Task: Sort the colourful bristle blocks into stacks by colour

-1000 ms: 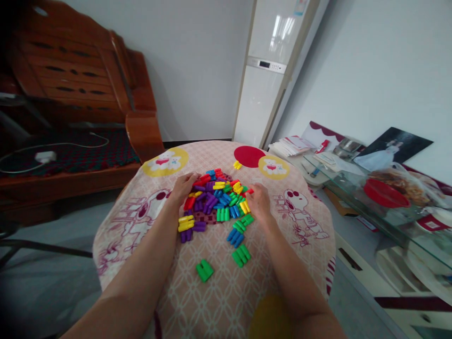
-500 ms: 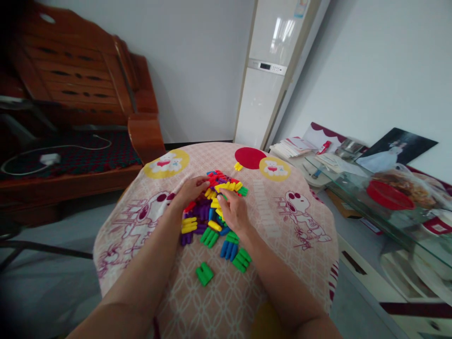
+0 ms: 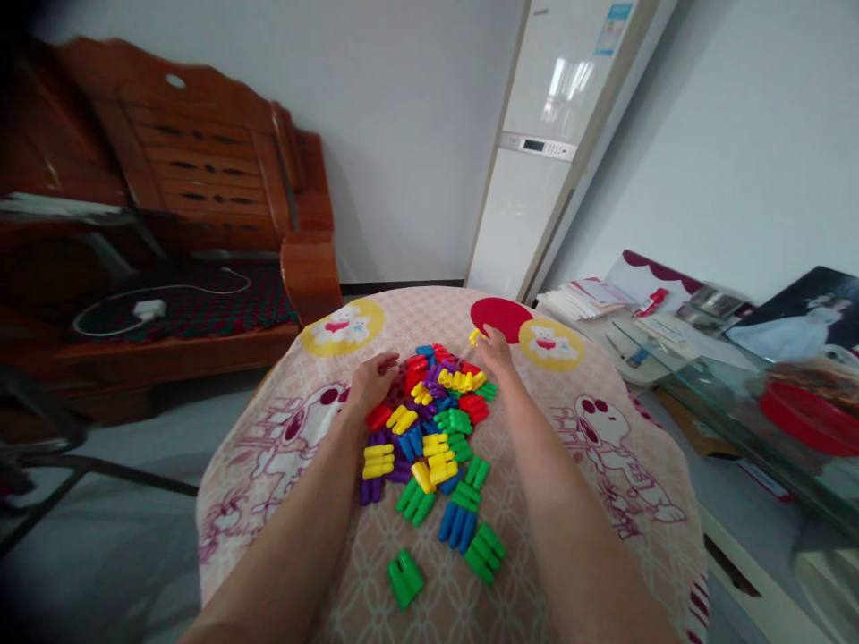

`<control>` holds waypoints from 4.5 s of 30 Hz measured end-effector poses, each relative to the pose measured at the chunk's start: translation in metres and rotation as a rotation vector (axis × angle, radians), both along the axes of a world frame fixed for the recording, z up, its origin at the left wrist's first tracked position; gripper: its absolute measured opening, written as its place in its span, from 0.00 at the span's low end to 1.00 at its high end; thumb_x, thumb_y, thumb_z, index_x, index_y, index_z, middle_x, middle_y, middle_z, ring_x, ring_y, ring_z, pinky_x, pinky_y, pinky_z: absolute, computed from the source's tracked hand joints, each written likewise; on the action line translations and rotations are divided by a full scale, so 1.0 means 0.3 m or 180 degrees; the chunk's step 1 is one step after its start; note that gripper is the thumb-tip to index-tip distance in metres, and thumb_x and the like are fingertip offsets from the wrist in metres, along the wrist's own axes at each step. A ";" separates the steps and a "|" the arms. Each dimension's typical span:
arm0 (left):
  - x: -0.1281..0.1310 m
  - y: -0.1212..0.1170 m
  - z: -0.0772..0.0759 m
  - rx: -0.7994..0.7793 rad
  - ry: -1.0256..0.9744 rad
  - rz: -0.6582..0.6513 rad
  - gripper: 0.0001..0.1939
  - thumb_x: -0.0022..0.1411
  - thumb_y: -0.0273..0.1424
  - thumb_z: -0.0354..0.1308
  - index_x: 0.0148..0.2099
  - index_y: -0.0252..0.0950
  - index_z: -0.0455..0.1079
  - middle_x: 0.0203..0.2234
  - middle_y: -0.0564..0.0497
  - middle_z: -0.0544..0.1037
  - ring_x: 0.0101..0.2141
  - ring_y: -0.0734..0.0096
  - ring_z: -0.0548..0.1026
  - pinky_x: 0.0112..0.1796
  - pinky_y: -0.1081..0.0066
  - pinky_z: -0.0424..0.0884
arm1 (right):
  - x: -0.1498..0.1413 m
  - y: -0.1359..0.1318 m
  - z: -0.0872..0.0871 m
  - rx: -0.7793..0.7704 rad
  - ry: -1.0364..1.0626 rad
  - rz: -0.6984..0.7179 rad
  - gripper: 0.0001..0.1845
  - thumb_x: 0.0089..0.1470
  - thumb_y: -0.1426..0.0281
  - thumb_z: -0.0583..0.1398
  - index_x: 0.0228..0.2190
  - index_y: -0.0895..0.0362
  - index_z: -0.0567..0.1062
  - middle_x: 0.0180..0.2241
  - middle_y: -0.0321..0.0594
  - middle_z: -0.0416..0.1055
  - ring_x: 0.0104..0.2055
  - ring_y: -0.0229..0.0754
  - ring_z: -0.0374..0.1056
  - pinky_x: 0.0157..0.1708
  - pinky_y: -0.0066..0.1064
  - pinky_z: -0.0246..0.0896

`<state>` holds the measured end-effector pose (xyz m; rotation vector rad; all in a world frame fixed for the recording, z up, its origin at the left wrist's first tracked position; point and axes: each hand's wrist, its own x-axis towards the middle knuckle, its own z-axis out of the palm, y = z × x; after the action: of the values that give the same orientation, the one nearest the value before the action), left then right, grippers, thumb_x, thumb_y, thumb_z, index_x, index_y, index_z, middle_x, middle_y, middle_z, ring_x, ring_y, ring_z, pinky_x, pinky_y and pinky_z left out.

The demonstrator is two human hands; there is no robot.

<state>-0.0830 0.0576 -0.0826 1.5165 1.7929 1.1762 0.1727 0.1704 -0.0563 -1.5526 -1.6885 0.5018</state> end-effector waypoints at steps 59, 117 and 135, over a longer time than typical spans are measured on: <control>-0.007 0.023 0.006 -0.0147 0.0944 -0.0072 0.20 0.58 0.35 0.54 0.48 0.38 0.79 0.38 0.46 0.83 0.38 0.60 0.79 0.41 0.67 0.72 | 0.669 -0.458 -0.005 -0.0343 -0.0946 -0.2344 0.10 0.40 0.70 0.64 0.29 0.57 0.83 0.31 0.46 0.79 0.36 0.49 0.74 0.33 0.33 0.63; 0.024 0.008 0.017 -0.0102 0.0986 -0.0102 0.19 0.58 0.35 0.53 0.47 0.35 0.79 0.39 0.45 0.83 0.38 0.62 0.78 0.42 0.68 0.72 | -0.111 -0.523 0.006 -0.0484 -0.1460 0.0201 0.21 0.57 0.50 0.59 0.45 0.50 0.77 0.42 0.39 0.79 0.44 0.43 0.74 0.39 0.30 0.62; 0.030 0.002 0.035 -0.0192 0.1076 -0.0119 0.19 0.58 0.34 0.54 0.47 0.36 0.80 0.39 0.45 0.83 0.38 0.61 0.79 0.42 0.68 0.71 | 0.196 -0.418 0.092 0.0021 -0.0077 -0.0639 0.16 0.50 0.64 0.59 0.37 0.60 0.80 0.31 0.39 0.79 0.34 0.40 0.73 0.36 0.27 0.65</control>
<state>-0.0740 0.0583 -0.0720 1.7878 1.9826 0.8781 0.2317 0.0451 -0.0287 -1.7072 -1.5292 0.3743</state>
